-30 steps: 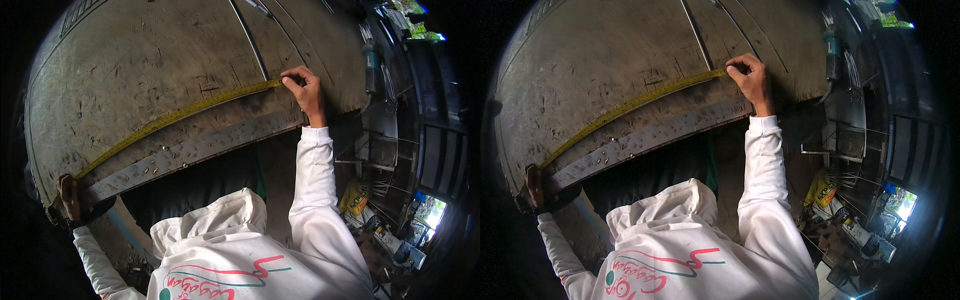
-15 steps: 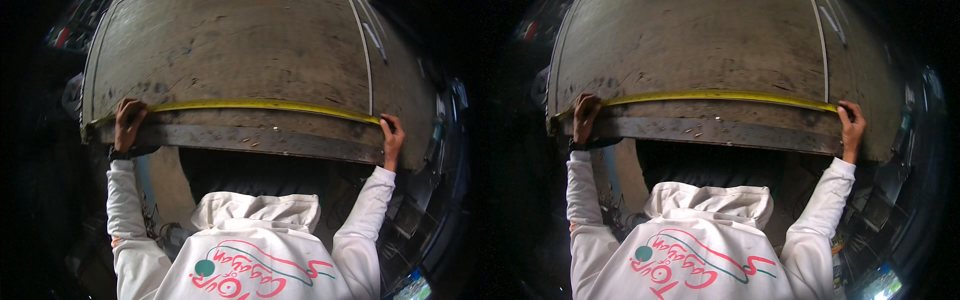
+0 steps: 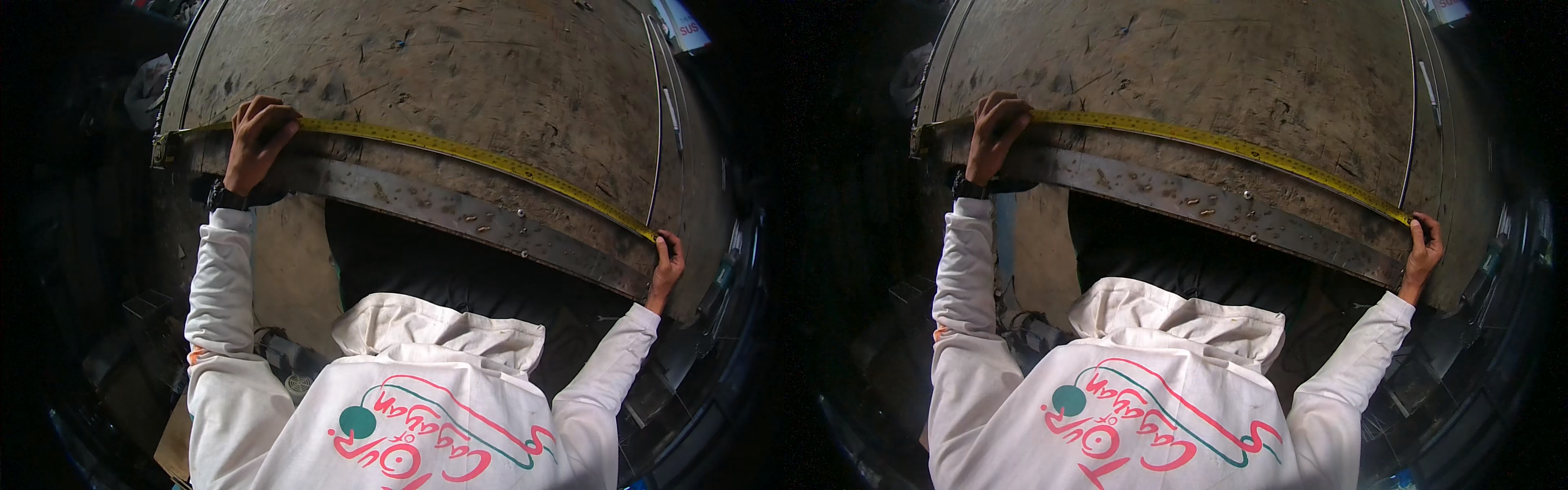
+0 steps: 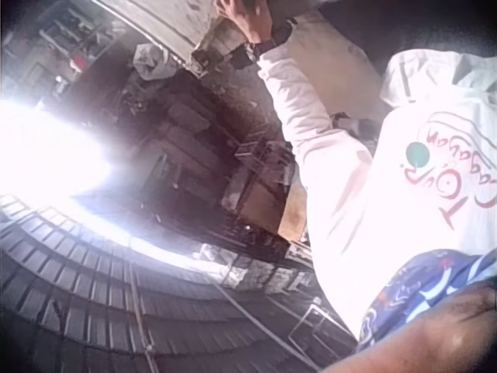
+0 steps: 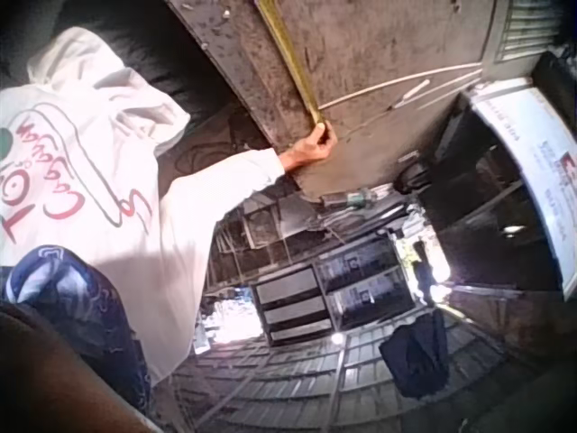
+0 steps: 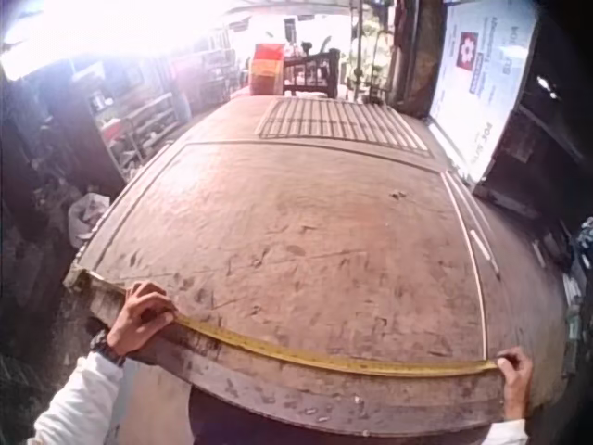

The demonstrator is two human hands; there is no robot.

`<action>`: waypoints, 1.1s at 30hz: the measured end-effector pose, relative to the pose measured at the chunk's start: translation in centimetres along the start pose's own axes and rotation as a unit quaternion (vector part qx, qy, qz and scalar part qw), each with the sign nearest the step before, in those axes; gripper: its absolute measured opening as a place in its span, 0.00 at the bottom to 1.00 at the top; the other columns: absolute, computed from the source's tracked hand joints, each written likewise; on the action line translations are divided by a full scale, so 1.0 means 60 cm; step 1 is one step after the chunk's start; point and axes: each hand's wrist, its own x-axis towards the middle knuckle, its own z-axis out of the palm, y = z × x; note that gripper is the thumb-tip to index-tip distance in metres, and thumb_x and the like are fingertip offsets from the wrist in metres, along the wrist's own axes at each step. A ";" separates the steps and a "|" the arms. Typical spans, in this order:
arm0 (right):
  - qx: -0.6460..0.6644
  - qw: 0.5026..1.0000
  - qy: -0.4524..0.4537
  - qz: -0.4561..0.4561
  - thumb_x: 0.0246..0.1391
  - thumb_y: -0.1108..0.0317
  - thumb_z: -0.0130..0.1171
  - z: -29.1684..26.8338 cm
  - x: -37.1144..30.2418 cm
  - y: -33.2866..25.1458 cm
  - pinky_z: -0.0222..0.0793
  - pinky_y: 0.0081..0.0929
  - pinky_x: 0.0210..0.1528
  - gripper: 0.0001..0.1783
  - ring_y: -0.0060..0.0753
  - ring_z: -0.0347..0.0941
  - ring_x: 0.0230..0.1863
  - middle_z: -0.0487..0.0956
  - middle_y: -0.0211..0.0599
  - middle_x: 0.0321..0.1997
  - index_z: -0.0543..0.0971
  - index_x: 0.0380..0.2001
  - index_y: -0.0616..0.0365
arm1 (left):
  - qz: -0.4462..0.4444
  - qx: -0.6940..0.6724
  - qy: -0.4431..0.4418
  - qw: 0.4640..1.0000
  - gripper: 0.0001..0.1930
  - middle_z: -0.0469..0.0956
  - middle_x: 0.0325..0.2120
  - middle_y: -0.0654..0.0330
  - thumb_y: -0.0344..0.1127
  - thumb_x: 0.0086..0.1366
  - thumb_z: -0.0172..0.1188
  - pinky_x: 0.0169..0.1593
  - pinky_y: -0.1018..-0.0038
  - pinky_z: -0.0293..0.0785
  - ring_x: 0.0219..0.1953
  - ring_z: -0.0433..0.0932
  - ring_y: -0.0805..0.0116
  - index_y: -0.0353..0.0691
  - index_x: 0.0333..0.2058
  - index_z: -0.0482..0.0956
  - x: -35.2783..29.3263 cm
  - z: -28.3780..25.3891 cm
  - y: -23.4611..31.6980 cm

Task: The person uses a tape measure and a marker to measure and mark a curved line on a large metal sheet. They repeatedly adjust the tape measure and mark points along the curve, then place a thin metal rod along the marked line to verify alignment.

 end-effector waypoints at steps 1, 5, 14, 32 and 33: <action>-0.006 1.000 0.001 0.003 0.64 0.72 0.65 -0.002 0.000 0.002 0.68 0.23 0.56 0.08 0.21 0.76 0.48 0.85 0.28 0.45 0.86 0.45 0.60 | 0.003 0.004 0.001 1.000 0.09 0.80 0.48 0.61 0.40 0.67 0.68 0.66 0.60 0.59 0.57 0.73 0.56 0.46 0.43 0.87 0.002 -0.001 0.003; -0.017 1.000 0.008 0.009 0.64 0.72 0.66 -0.001 0.000 0.002 0.68 0.23 0.57 0.08 0.22 0.77 0.49 0.85 0.29 0.45 0.87 0.44 0.60 | 0.011 0.034 -0.020 0.999 0.09 0.79 0.48 0.56 0.38 0.71 0.65 0.67 0.58 0.62 0.58 0.71 0.51 0.43 0.45 0.85 0.003 -0.006 0.010; -0.040 0.999 0.011 -0.004 0.63 0.70 0.67 0.010 -0.007 -0.029 0.69 0.25 0.60 0.11 0.26 0.78 0.52 0.86 0.32 0.47 0.87 0.46 0.61 | 0.023 -0.004 -0.038 0.999 0.09 0.79 0.46 0.54 0.37 0.71 0.64 0.64 0.61 0.64 0.54 0.73 0.52 0.39 0.44 0.83 0.016 -0.008 0.006; -0.407 0.907 0.089 -0.064 0.54 0.48 0.72 0.134 0.344 -0.050 0.71 0.48 0.62 0.21 0.52 0.77 0.58 0.81 0.46 0.55 0.88 0.43 0.49 | -0.004 -0.001 -0.038 0.999 0.10 0.78 0.45 0.55 0.27 0.65 0.65 0.61 0.61 0.66 0.53 0.73 0.52 0.37 0.45 0.82 -0.005 -0.001 -0.041; -0.408 0.906 0.084 -0.073 0.54 0.48 0.73 0.131 0.346 -0.050 0.72 0.48 0.60 0.20 0.52 0.78 0.57 0.82 0.46 0.53 0.88 0.43 0.49 | -0.003 0.009 -0.040 0.999 0.10 0.78 0.45 0.55 0.28 0.66 0.64 0.61 0.61 0.66 0.53 0.73 0.52 0.37 0.45 0.82 -0.008 -0.002 -0.042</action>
